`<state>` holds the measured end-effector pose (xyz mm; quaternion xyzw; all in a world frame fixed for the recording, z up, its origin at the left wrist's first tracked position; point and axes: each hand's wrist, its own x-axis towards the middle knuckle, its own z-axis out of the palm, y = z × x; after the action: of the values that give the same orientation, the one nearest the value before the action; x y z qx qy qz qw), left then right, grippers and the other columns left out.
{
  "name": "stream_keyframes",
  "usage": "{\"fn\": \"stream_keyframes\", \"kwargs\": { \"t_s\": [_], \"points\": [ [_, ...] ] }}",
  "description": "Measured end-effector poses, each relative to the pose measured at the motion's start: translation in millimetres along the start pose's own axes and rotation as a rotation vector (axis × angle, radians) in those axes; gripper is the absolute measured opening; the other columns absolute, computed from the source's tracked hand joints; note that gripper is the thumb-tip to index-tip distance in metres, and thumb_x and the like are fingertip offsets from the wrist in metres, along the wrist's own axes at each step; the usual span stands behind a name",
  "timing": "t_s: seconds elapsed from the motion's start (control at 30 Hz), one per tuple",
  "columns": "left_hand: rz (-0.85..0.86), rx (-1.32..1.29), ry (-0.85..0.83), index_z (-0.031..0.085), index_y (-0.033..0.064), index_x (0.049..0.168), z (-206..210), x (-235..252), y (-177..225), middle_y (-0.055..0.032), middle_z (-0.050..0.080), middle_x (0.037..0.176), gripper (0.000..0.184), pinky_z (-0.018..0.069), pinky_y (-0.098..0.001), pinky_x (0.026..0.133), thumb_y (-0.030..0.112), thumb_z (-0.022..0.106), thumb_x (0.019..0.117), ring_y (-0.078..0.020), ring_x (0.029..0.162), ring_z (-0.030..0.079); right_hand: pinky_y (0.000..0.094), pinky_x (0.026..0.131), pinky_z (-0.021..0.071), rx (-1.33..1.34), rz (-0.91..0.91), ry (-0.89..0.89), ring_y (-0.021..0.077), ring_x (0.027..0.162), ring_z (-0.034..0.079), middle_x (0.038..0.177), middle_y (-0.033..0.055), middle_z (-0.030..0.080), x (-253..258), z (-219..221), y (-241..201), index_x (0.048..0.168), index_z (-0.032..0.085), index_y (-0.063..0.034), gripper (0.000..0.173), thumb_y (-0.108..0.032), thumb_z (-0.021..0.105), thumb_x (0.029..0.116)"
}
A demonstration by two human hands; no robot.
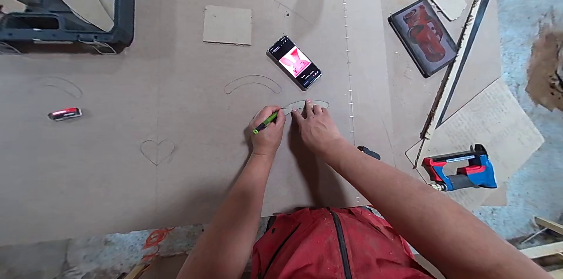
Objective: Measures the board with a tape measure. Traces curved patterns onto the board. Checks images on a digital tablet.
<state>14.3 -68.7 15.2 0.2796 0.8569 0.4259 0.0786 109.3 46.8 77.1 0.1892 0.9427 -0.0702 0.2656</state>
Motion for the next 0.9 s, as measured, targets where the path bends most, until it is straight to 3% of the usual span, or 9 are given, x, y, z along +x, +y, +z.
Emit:
{"fn": "stream_keyframes", "kwargs": {
  "t_s": [0.2,0.27,0.33,0.4,0.5,0.6,0.67,0.73,0.9],
  "points": [
    [-0.152,-0.085,-0.047,0.074,0.0124,0.102,-12.1,4.2,4.8,-0.0002,0.073,0.085,0.014,0.0569,-0.0302,0.069,0.023,0.066,0.0982,-0.0072,0.073,0.068,0.0539,0.103,0.0438,0.007,-0.007,0.017,0.0449,0.133,0.050,0.157,0.0302,0.038,0.5,-0.1,0.7,0.160,0.037,-0.0142,0.054,-0.019,0.042,0.1068],
    [-0.139,-0.179,-0.031,0.072,0.0130,0.110,-17.2,-5.1,-5.2,0.0007,0.076,0.094,0.019,0.0637,-0.0307,0.075,0.027,0.062,0.1029,-0.0073,0.081,0.073,0.0539,0.104,0.0433,0.025,-0.005,0.019,0.0446,0.134,0.049,0.159,0.0297,0.037,-0.1,1.2,2.1,0.161,0.037,-0.0152,0.054,-0.018,0.042,0.1069],
    [-0.041,-0.195,-0.038,0.068,0.0091,0.125,-23.8,-17.9,-10.8,-0.0033,0.076,0.108,0.031,0.0646,-0.0344,0.085,0.030,0.052,0.1082,-0.0115,0.095,0.075,0.0540,0.106,0.0428,0.051,0.009,0.028,0.0437,0.135,0.049,0.159,0.0289,0.036,-3.1,4.1,2.0,0.160,0.037,-0.0160,0.055,-0.016,0.043,0.1059],
    [0.082,-0.048,-0.070,0.065,0.0063,0.134,-32.2,-32.4,-11.4,-0.0082,0.073,0.121,0.038,0.0594,-0.0394,0.098,0.029,0.046,0.1100,-0.0165,0.110,0.071,0.0541,0.107,0.0421,0.091,0.026,0.039,0.0436,0.136,0.049,0.158,0.0291,0.038,-10.8,8.8,-2.5,0.160,0.038,-0.0148,0.056,-0.014,0.045,0.1044],
    [0.276,0.200,-0.183,0.063,0.0097,0.140,-37.6,-61.1,-17.0,-0.0120,0.066,0.137,0.039,0.0513,-0.0499,0.107,0.023,0.049,0.1063,-0.0279,0.127,0.063,0.0533,0.109,0.0414,0.118,0.050,0.029,0.0441,0.139,0.046,0.159,0.0299,0.036,-32.0,20.8,-14.7,0.161,0.035,-0.0130,0.059,-0.012,0.046,0.1031],
    [0.410,0.284,-0.254,0.062,0.0136,0.142,-34.7,-85.5,-30.6,-0.0072,0.056,0.151,0.041,0.0446,-0.0475,0.115,0.021,0.052,0.1025,-0.0239,0.141,0.052,0.0526,0.112,0.0395,0.132,0.065,0.101,0.0425,0.142,0.044,0.163,0.0287,0.030,-46.4,39.5,-21.4,0.161,0.035,-0.0156,0.064,-0.012,0.052,0.0998],
    [0.441,0.307,-0.295,0.060,0.0141,0.143,-35.3,-92.0,-37.4,-0.0057,0.051,0.156,0.042,0.0393,-0.0464,0.120,0.021,0.051,0.1031,-0.0222,0.147,0.045,0.0546,0.115,0.0367,0.163,0.060,0.257,0.0389,0.143,0.044,0.161,0.0240,0.037,-51.1,61.1,-20.9,0.157,0.044,-0.0212,0.061,-0.018,0.054,0.0970],
    [0.453,0.332,-0.329,0.060,0.0146,0.143,-37.7,-90.7,-40.0,-0.0036,0.050,0.156,0.042,0.0362,-0.0454,0.122,0.024,0.048,0.1042,-0.0211,0.148,0.042,0.0586,0.119,0.0307,0.193,0.055,0.416,0.0343,0.146,0.042,0.156,0.0171,0.045,-54.3,84.8,-20.6,0.154,0.049,-0.0257,0.053,-0.024,0.047,0.1008],
    [0.477,0.322,-0.374,0.056,0.0148,0.147,-41.8,-78.2,-43.4,-0.0032,0.047,0.159,0.046,0.0349,-0.0458,0.122,0.029,0.047,0.1047,-0.0204,0.150,0.040,0.0546,0.124,0.0269,0.283,0.103,0.556,0.0277,0.155,0.030,0.166,0.0083,0.036,-52.2,115.1,-26.5,0.156,0.047,-0.0244,0.052,-0.026,0.040,0.1039]
  ]
}}
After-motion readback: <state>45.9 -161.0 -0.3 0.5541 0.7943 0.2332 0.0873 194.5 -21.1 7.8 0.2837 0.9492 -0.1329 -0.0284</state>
